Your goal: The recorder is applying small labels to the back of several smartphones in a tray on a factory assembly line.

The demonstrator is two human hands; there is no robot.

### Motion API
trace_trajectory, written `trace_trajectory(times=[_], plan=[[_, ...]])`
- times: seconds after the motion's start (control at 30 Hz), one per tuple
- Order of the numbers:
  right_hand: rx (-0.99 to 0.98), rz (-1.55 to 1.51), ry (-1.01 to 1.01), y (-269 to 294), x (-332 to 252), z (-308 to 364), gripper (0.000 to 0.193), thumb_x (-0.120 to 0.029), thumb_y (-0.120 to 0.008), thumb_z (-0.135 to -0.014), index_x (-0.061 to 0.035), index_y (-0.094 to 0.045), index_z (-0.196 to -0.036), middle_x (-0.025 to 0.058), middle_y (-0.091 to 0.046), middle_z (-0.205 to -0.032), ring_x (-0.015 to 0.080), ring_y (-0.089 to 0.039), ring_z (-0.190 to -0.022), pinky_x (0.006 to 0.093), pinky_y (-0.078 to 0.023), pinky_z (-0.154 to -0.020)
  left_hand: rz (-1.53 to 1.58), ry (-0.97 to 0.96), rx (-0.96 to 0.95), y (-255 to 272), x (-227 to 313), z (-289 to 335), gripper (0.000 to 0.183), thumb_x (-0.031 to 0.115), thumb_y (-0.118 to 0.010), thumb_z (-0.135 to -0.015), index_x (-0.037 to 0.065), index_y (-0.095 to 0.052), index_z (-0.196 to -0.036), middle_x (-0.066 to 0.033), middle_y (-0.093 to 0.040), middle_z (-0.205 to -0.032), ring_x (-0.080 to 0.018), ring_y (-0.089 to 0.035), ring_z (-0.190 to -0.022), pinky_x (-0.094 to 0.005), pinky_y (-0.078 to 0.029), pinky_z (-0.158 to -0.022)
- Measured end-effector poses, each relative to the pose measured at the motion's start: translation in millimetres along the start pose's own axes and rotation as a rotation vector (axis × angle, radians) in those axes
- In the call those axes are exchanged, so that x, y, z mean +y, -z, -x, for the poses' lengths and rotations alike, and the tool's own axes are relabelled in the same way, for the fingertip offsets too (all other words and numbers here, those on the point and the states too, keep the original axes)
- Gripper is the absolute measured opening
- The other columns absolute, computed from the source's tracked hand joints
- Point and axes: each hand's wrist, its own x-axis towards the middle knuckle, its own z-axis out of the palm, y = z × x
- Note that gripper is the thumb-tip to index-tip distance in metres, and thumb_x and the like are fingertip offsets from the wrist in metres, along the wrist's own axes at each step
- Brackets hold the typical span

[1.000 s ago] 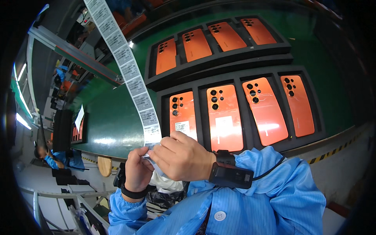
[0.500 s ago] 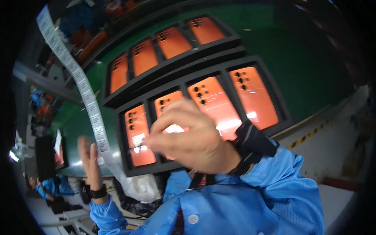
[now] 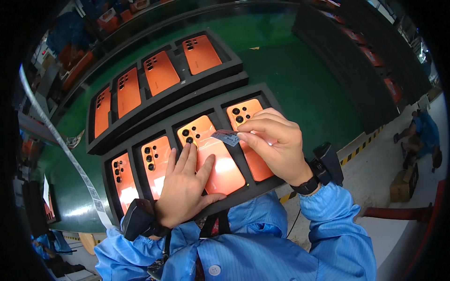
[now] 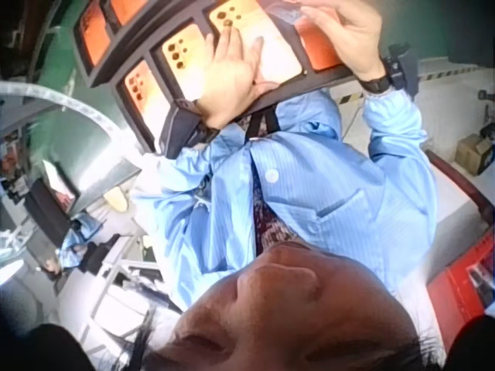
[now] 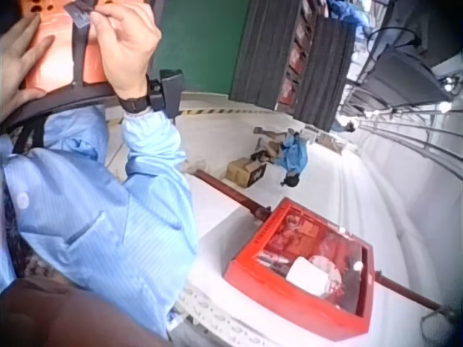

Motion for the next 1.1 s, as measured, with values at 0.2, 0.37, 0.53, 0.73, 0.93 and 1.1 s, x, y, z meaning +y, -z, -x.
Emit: trace_trajectory(times=[0.2,0.37,0.53,0.73,0.93,1.1], plan=[[-0.036,-0.137,-0.150,-8.3,21.6,-1.6,0.010,0.000,-0.067,-0.073,0.0024,-0.066,-0.082,0.0091,-0.063,-0.074,0.0167,-0.059,-0.073,0.0268,-0.046,-0.065,0.042,-0.107,-0.112,6.4,-3.7,-6.9,0.071,0.047,-0.067,-0.070,0.002,-0.049,-0.123,-0.0319,-0.037,-0.129,-0.0416,-0.033,-0.125,-0.0541,-0.021,-0.103],[-0.045,-0.289,-0.306,-8.9,23.3,2.4,0.011,-0.001,-0.065,-0.077,0.0031,-0.065,-0.087,0.0082,-0.063,-0.082,0.0120,-0.060,-0.072,0.0224,-0.048,-0.064,-0.006,-0.097,-0.211,16.8,-2.8,-11.9,0.069,0.043,-0.068,-0.070,0.004,-0.048,-0.124,-0.0305,-0.036,-0.130,-0.0409,-0.034,-0.124,-0.0519,-0.025,-0.103],[-0.054,-0.305,-0.341,-8.9,25.2,2.2,0.010,0.000,-0.064,-0.079,0.0040,-0.064,-0.088,0.0086,-0.063,-0.084,0.0116,-0.061,-0.073,0.0217,-0.050,-0.063,0.011,-0.213,-0.179,12.0,-4.7,-9.5,0.065,0.035,-0.070,-0.069,0.010,-0.047,-0.124,-0.0291,-0.035,-0.130,-0.0456,-0.035,-0.121,-0.0489,-0.031,-0.101],[-0.023,-0.413,-0.412,-8.7,26.9,5.3,0.012,-0.001,-0.061,-0.082,0.0053,-0.061,-0.092,0.0095,-0.063,-0.085,0.0135,-0.063,-0.074,0.0221,-0.051,-0.063,-0.022,-0.217,-0.228,17.6,3.1,-17.3,0.048,0.025,-0.068,-0.069,0.008,-0.051,-0.111,-0.0255,-0.040,-0.126,-0.0402,-0.041,-0.117,-0.0453,-0.037,-0.096],[-0.025,-0.478,-0.440,-10.3,27.3,4.5,0.012,-0.002,-0.061,-0.083,0.0050,-0.061,-0.093,0.0085,-0.064,-0.085,0.0131,-0.063,-0.074,0.0222,-0.051,-0.064,0.197,-0.334,-0.157,11.6,-14.6,-5.2,0.037,0.015,-0.066,-0.068,0.007,-0.054,-0.103,-0.0199,-0.046,-0.118,-0.0361,-0.046,-0.113,-0.0395,-0.047,-0.086],[-0.025,-0.398,-0.432,-8.7,31.1,5.7,0.012,-0.003,-0.062,-0.083,0.0045,-0.062,-0.093,0.0077,-0.064,-0.083,0.0117,-0.063,-0.074,0.0222,-0.051,-0.064,-0.131,-0.425,-0.177,14.1,0.6,-7.2,0.024,0.017,-0.054,-0.078,0.007,-0.054,-0.099,-0.0188,-0.047,-0.119,-0.0344,-0.048,-0.112,-0.0371,-0.045,-0.088]])
